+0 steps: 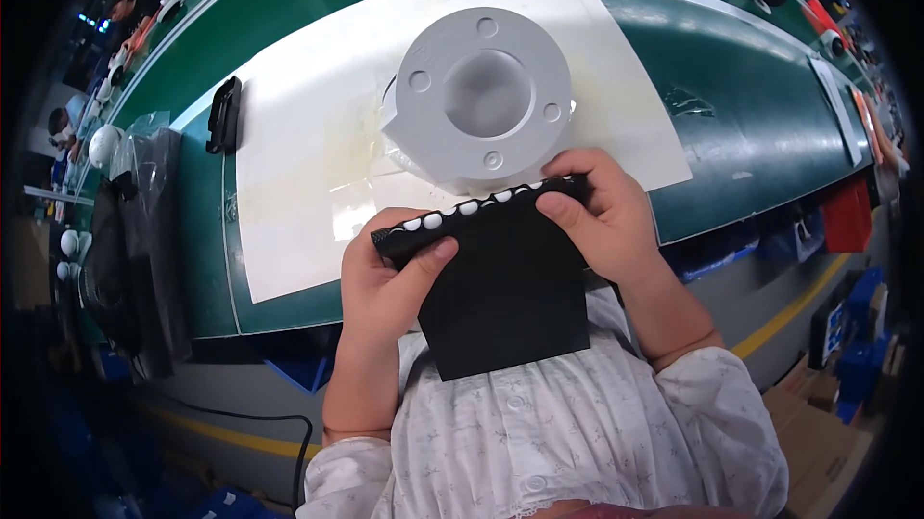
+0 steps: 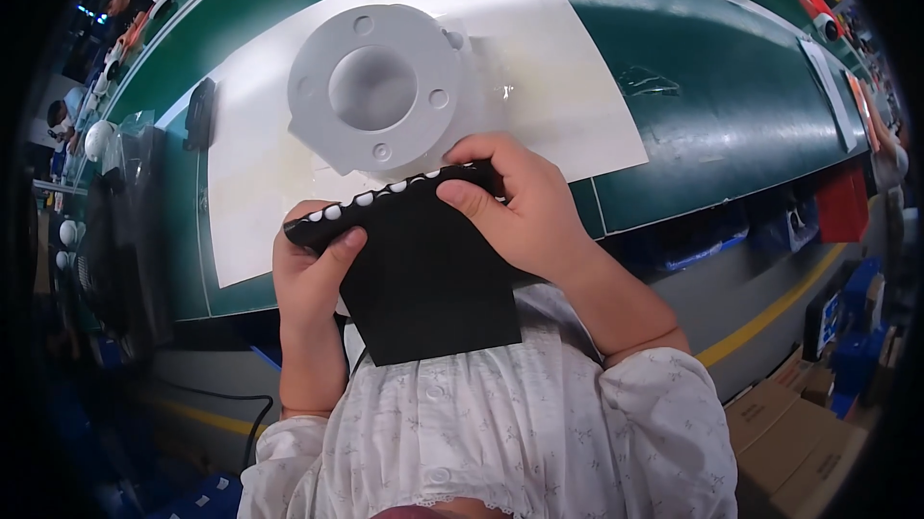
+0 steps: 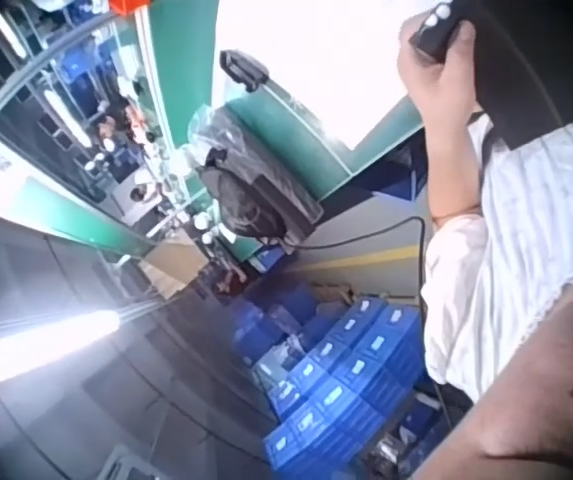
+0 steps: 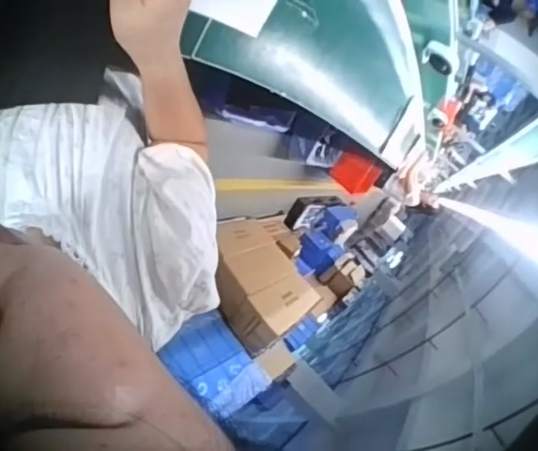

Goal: Applying small black adhesive pads to the base of white electronic camera-like devices on an assembly line.

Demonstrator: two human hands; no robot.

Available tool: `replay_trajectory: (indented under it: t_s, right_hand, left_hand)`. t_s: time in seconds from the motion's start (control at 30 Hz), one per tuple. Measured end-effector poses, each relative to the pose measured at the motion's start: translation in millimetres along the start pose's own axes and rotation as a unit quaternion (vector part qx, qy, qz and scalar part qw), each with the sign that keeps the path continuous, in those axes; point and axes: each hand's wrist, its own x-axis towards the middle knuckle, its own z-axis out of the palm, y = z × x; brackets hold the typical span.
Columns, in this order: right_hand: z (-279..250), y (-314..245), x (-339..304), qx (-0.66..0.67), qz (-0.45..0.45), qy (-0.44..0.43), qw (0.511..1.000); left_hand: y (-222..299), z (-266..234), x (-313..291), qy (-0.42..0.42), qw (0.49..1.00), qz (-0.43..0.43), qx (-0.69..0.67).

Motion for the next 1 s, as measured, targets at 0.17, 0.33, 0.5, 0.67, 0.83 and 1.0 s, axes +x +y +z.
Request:
replay_trajectory:
  t_s: [0.17,0.33,0.5,0.67,0.83,1.0]
  right_hand:
    - [-1,12,6,-0.028,-0.175,0.017,0.984]
    - [-2,5,6,-0.229,-0.399,0.054,0.886]
    - [5,9,4,-0.253,-0.375,0.046,0.891]
    - [15,7,3,-0.107,-0.388,0.029,0.915]
    - [22,4,8,-0.122,-0.461,0.001,0.879]
    - [5,-32,14,-0.152,-0.42,-0.093,0.89]
  left_hand:
    - [-5,-2,-3,0.001,0.999,0.012,0.033]
    - [-3,2,-4,0.031,0.999,-0.008,0.034]
    - [0,8,-4,0.022,0.998,-0.008,0.053]
    - [3,11,-5,0.025,0.998,-0.008,0.065]
    - [6,13,-4,0.008,0.998,-0.045,0.053]
    - [6,10,-4,0.006,0.999,-0.017,0.047]
